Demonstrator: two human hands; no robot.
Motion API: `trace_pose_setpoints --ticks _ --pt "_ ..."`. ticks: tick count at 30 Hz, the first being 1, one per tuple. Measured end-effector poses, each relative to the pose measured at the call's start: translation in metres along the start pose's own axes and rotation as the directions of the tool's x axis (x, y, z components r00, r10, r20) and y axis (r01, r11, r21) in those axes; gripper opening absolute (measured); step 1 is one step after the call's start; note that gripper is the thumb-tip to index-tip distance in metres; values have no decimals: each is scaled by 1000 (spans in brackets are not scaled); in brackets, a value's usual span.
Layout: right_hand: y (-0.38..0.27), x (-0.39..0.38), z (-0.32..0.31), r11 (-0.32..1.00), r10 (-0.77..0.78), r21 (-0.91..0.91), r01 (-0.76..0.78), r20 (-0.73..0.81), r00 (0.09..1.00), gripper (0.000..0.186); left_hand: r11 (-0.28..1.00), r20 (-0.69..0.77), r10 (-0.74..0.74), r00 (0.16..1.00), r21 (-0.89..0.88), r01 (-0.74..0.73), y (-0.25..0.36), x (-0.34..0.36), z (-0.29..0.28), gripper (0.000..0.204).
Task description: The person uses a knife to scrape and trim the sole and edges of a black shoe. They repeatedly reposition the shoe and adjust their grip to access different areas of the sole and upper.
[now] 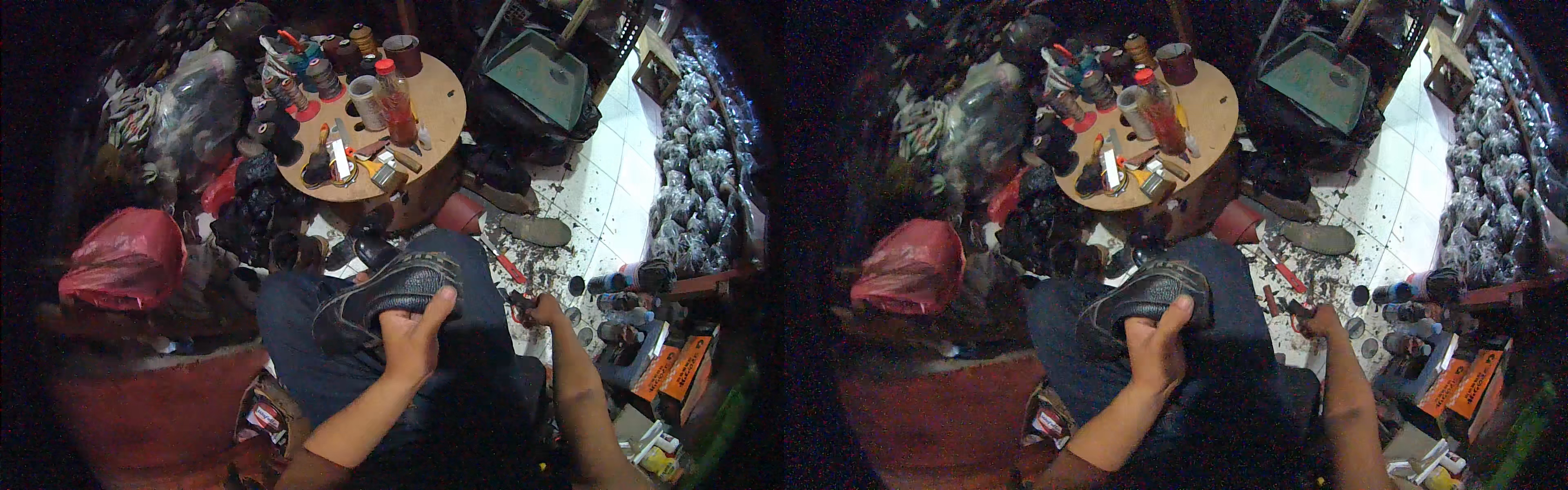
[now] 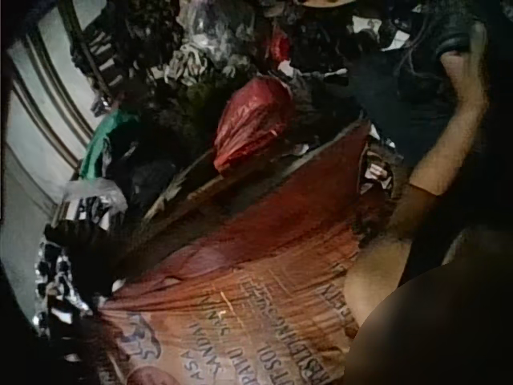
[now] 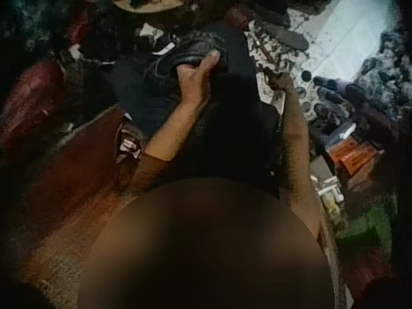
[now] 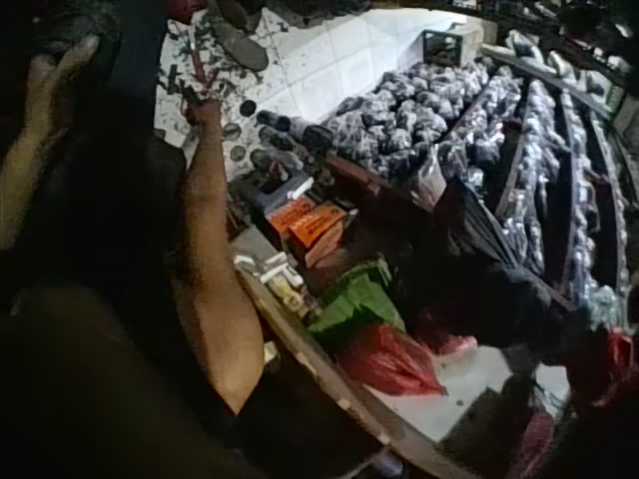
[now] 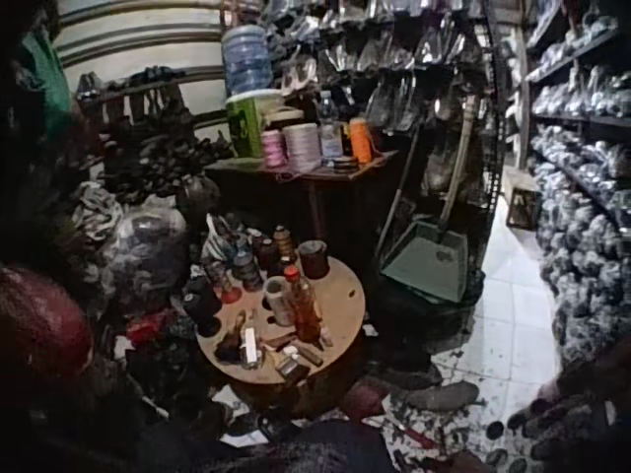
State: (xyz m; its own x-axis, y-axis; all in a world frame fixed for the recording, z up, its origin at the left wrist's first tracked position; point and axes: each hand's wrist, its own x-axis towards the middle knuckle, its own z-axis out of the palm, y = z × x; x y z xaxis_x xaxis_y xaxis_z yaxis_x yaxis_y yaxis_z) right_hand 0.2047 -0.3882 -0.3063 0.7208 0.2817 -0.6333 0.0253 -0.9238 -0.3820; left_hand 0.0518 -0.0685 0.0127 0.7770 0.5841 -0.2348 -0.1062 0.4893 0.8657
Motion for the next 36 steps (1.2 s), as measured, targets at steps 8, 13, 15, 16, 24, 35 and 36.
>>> trace_pose_setpoints --ticks 8,13,15,16,24,35,36 --pt "-107 -136 -49 339 -85 921 194 -176 981 33 998 85 -58 995 -25 60 0 -7 -15 22" --pt "-181 -214 -75 240 -137 915 325 -299 944 40 996 78 3 997 -92 4 -1 -7 -21 19" --pt "-204 -238 -83 379 -101 870 315 -300 949 46 995 82 7 997 -100 1 -2 -7 -23 19" --pt "-216 -247 -85 373 -141 848 377 -349 926 40 994 86 8 996 -106 2 -2 -7 -24 19" --pt "-266 -279 -94 315 -211 873 373 -319 924 37 998 70 0 998 -62 4 -1 -3 -24 21" --pt "-281 -274 -79 266 -211 840 473 -428 879 38 986 36 -119 992 -115 123 10 4 -23 22" --pt "-282 -275 -78 309 -208 809 500 -455 866 40 989 31 -106 994 -100 109 10 4 -22 22"
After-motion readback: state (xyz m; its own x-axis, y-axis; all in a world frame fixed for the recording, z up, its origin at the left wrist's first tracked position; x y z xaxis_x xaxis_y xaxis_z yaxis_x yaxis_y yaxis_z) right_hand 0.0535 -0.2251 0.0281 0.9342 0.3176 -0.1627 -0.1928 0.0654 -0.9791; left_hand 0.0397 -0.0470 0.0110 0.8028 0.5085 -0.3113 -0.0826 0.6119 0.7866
